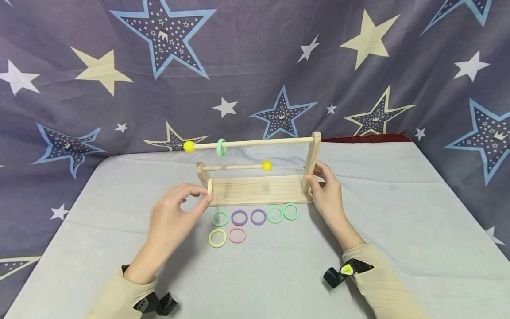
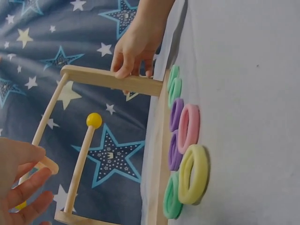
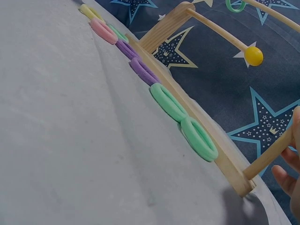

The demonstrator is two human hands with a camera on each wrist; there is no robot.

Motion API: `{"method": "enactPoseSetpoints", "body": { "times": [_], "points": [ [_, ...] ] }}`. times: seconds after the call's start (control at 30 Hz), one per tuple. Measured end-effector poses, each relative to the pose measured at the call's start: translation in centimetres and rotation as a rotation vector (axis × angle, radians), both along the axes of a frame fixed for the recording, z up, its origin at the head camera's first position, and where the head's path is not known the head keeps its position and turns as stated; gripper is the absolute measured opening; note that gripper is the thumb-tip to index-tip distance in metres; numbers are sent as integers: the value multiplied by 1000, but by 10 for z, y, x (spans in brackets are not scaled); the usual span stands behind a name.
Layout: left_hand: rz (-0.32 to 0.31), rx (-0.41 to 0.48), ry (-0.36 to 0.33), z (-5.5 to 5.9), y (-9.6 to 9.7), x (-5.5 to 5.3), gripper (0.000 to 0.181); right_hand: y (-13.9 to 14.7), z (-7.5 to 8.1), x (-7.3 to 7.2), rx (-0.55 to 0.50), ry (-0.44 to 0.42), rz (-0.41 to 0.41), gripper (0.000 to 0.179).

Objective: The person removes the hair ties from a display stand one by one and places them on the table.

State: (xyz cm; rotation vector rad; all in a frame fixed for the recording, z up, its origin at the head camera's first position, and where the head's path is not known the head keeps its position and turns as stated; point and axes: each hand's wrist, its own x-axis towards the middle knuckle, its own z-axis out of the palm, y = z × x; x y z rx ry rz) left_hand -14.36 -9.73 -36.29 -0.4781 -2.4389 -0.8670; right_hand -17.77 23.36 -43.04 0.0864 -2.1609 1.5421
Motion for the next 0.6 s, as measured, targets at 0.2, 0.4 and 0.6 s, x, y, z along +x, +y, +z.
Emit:
{"method": "enactPoseSetpoints", "body": {
  "times": [0.2,0.4,0.6],
  "points": [
    [-45,-45,-29,-5,5,4,13,0,0,0,-9,1,7,39],
    [-64,-91,-61,-8,11,8,13,-2,3,2,-4,-9,0,40],
    [-73,-122,-92,-11,16,10,13,-11,21,11,12,9,6,37]
  ]
}}
